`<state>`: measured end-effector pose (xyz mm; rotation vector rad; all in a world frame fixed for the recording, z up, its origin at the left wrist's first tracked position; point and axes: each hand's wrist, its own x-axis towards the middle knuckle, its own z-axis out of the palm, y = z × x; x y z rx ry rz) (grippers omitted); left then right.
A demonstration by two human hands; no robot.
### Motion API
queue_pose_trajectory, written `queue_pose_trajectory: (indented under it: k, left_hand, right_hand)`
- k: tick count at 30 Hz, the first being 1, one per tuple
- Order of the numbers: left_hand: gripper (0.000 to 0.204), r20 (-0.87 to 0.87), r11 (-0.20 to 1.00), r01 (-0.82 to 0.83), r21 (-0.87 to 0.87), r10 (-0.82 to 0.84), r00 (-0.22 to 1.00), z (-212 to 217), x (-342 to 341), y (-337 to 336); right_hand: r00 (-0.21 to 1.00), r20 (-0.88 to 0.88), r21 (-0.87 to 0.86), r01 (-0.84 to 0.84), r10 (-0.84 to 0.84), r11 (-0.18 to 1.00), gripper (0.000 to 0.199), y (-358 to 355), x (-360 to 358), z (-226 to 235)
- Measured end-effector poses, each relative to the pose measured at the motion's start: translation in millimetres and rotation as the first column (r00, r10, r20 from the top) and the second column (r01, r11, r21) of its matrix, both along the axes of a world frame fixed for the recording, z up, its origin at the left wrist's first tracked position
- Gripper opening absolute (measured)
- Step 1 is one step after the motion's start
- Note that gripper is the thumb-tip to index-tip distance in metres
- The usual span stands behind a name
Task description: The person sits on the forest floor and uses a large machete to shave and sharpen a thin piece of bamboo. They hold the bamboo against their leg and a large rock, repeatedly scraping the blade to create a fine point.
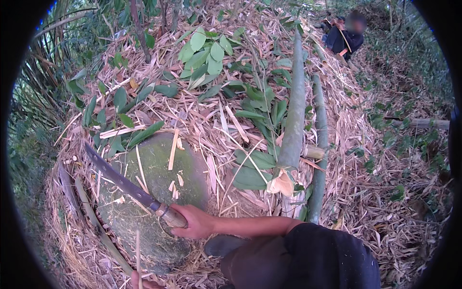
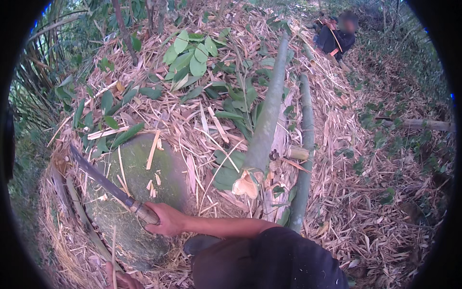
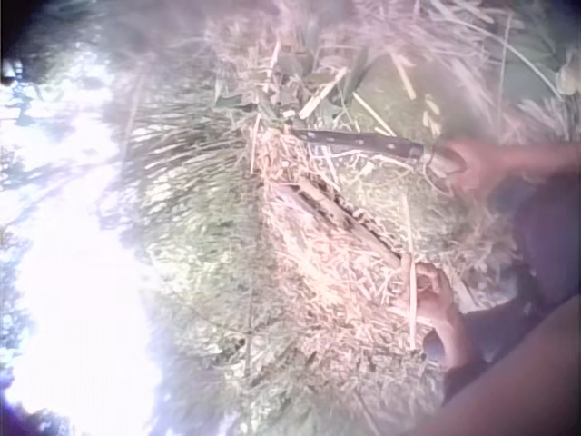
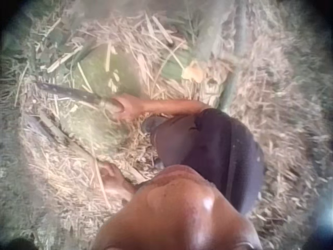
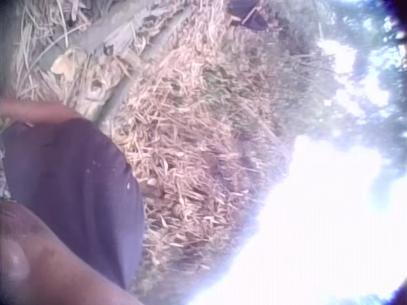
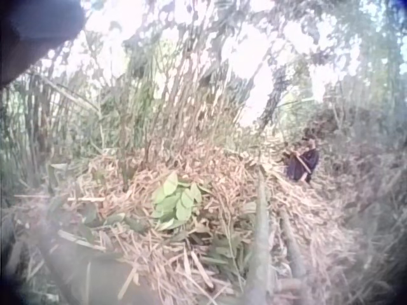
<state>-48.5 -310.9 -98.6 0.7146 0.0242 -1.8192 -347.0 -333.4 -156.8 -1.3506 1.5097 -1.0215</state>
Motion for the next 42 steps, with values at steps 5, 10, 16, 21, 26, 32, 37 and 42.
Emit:
queue_pose_trajectory:
  k: [5,10,16,21,26,32,37,42]
  left_hand:
    - [0.046,0.312,0.979,0.190,0.077,-0.205,0.928,12,-48,-7]
    - [0.035,0.037,0.973,0.218,0.079,-0.222,0.974,2,-52,-6]
    - [0.014,0.065,0.972,0.161,0.172,-0.175,0.983,6,-53,-7]
    - [0.022,0.229,0.932,0.158,0.325,-0.240,0.943,22,-66,-11]
    - [0.036,0.276,0.910,0.095,0.404,-0.220,0.936,14,-68,-3]
    - [0.040,0.242,0.933,-0.008,0.360,-0.085,0.966,12,-63,5]
    - [0.037,0.301,0.932,0.025,0.362,-0.142,0.943,23,-73,-3]
    - [0.032,0.287,0.947,-0.098,0.306,0.006,0.958,21,-58,-3]
  right_hand:
    - [0.981,0.163,-0.036,-0.104,0.109,0.994,0.058,-20,3,16]
    - [0.967,0.149,-0.166,-0.183,0.208,0.969,0.059,-22,8,11]
    - [0.919,0.216,-0.213,-0.285,0.329,0.935,0.061,-25,10,10]
    - [0.920,0.224,-0.227,-0.271,0.321,0.935,0.062,-21,10,1]
    - [0.944,0.233,-0.189,-0.191,0.233,0.963,0.062,-23,14,2]
    - [0.971,0.053,-0.306,-0.205,0.232,0.930,0.071,-24,13,-12]
    - [0.914,0.208,-0.090,-0.336,0.348,0.938,0.061,-20,14,-6]
    - [0.867,0.290,-0.062,-0.404,0.404,0.912,0.050,-15,17,-11]
